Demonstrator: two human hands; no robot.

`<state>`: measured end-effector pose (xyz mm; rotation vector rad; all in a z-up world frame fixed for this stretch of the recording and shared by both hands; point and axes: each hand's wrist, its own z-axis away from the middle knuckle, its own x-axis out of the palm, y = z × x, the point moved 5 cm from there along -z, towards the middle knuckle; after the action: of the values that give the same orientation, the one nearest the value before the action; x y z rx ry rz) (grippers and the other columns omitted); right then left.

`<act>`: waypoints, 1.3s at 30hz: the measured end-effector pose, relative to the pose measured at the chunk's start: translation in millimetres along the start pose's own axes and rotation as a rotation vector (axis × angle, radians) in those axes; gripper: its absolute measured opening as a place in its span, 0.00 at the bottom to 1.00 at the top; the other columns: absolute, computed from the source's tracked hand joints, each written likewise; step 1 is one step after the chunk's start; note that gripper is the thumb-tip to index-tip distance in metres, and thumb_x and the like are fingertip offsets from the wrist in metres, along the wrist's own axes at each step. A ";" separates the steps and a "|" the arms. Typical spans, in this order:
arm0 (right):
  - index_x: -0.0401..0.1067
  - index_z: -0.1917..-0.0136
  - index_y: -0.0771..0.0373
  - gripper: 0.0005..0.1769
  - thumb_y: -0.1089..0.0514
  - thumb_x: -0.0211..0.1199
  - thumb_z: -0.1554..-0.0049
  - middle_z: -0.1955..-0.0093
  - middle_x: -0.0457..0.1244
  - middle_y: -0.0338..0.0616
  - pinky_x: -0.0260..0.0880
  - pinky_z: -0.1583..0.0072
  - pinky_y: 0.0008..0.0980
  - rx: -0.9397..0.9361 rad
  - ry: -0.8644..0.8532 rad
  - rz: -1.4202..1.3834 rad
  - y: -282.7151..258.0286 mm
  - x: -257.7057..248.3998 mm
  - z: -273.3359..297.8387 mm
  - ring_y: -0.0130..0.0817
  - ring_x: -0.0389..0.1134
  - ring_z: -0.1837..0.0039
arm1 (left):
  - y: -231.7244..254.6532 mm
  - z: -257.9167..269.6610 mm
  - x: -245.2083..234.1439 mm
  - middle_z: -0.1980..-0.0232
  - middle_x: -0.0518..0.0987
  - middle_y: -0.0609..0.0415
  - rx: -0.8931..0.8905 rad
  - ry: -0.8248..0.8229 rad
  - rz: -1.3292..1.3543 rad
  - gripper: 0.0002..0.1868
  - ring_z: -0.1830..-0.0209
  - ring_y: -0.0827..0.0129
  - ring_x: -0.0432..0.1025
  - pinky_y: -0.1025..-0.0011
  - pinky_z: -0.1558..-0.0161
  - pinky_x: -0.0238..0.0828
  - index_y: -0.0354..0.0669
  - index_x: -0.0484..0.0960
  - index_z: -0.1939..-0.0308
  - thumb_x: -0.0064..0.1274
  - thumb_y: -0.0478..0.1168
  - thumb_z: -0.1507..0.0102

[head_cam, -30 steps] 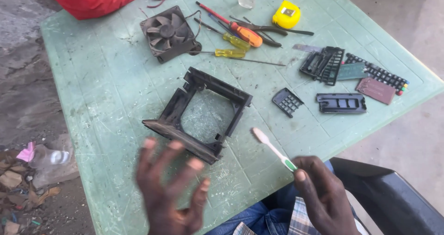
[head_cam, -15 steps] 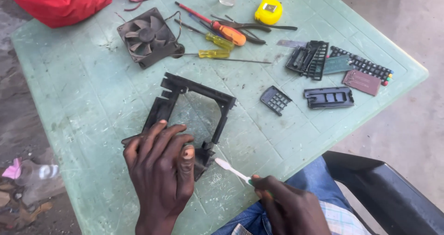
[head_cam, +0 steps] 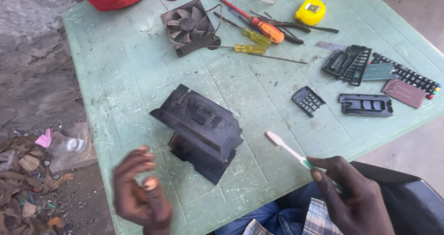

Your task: Scrubbing a remote control back cover with a toothbrush to remove dust and dirt

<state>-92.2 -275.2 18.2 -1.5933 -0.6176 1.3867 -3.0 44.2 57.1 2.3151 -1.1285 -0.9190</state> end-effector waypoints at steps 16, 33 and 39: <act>0.83 0.50 0.59 0.09 0.57 0.66 0.43 0.64 0.73 0.43 0.63 0.49 0.25 0.173 0.214 0.000 3.5 -16.4 11.4 0.23 0.69 0.53 | -59.7 -84.6 99.7 0.52 0.80 0.50 -0.516 -0.859 0.798 0.46 0.53 0.64 0.77 0.66 0.53 0.78 0.47 0.78 0.43 0.32 0.80 0.41; 0.64 0.30 0.42 0.23 0.50 0.49 0.38 0.78 0.61 0.36 0.63 0.67 0.33 0.035 -0.379 -0.056 -27.6 97.2 20.3 0.30 0.61 0.77 | -74.4 1.6 66.6 0.51 0.82 0.47 -0.622 0.574 1.039 0.22 0.46 0.57 0.76 0.66 0.43 0.71 0.36 0.82 0.49 0.46 0.48 0.37; 0.54 0.22 0.48 0.39 0.71 0.51 0.43 0.59 0.64 0.42 0.62 0.71 0.40 -0.136 -0.440 0.457 -31.7 155.4 -1.5 0.37 0.62 0.74 | -71.2 5.8 70.1 0.70 0.76 0.48 -0.603 0.615 0.993 0.18 0.64 0.55 0.74 0.60 0.56 0.72 0.38 0.80 0.63 0.43 0.50 0.38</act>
<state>-46.9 -131.7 -31.8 -1.6070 -0.6351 2.1081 63.1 29.6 -16.6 1.1481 -1.2512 -0.0988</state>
